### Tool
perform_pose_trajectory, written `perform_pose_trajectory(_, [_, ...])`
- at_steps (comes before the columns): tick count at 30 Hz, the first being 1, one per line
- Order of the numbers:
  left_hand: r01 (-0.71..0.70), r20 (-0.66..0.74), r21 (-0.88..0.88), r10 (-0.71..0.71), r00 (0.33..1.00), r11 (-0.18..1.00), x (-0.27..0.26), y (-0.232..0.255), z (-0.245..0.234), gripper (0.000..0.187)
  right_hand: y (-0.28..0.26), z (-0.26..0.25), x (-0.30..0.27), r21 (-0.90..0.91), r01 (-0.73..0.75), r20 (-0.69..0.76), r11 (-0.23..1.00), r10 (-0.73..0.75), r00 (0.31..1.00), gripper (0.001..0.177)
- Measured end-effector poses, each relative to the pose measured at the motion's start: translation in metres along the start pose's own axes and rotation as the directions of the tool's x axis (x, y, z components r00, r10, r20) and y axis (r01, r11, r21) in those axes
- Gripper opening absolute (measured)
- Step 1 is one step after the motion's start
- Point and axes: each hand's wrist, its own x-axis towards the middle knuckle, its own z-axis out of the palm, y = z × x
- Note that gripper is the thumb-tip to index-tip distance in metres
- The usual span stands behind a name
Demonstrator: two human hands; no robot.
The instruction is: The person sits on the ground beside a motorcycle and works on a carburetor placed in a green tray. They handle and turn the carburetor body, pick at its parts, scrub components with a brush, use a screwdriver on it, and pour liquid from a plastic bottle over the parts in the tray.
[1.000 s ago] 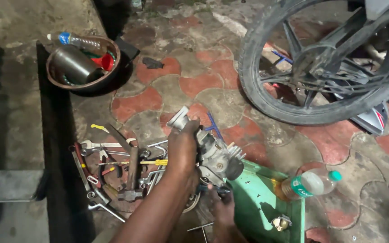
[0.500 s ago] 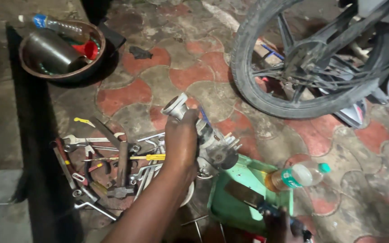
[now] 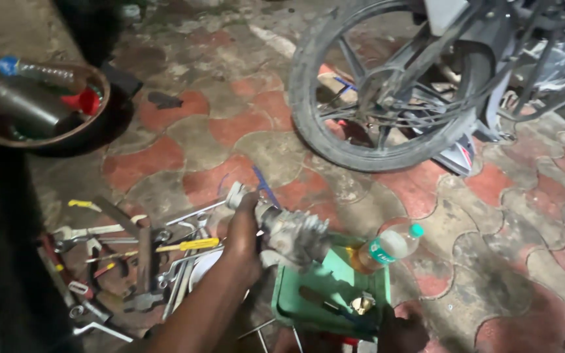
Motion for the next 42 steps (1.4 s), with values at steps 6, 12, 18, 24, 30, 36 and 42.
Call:
perform_pose_trajectory(6, [0.187, 0.095, 0.204, -0.21, 0.973, 0.961, -0.006, -0.008, 0.002, 0.051, -0.06, 0.038, 0.172, 0.025, -0.116, 0.052, 0.993, 0.114, 0.992, 0.105])
perform_pose_trajectory(12, [0.201, 0.018, 0.263, -0.213, 0.977, 0.944, -0.002, -0.018, 0.019, 0.052, -0.057, 0.06, 0.202, 0.195, -0.458, 0.485, 0.867, 0.321, 0.814, 0.075])
perform_pose_trajectory(18, [0.219, 0.09, 0.252, -0.248, 0.964, 0.943, 0.025, -0.031, 0.012, 0.051, -0.085, 0.025, 0.247, 0.339, -0.35, 0.475, 0.873, 0.162, 0.865, 0.068])
perform_pose_trajectory(24, [0.176, 0.242, 0.219, -0.229, 0.943, 0.96, 0.043, -0.048, -0.008, 0.046, -0.136, -0.045, 0.29, 0.28, -0.23, 0.554, 0.932, 0.039, 0.832, 0.072])
perform_pose_trajectory(30, [0.213, 0.219, 0.278, -0.278, 0.935, 0.937, 0.064, -0.065, -0.019, 0.025, -0.181, -0.14, 0.309, 0.264, -0.253, 0.631, 0.931, 0.032, 0.775, 0.058])
perform_pose_trajectory(36, [0.105, -0.065, 0.417, -0.086, 0.994, 0.903, 0.15, -0.138, -0.057, 0.032, -0.174, -0.121, 0.259, -0.003, -0.528, 0.842, 0.849, 0.287, 0.457, 0.077])
perform_pose_trajectory(42, [0.09, -0.173, 0.608, 0.021, 0.985, 0.788, 0.183, -0.172, -0.087, 0.045, -0.171, -0.102, 0.198, -0.2, -0.382, 0.979, 0.902, 0.172, -0.108, 0.089])
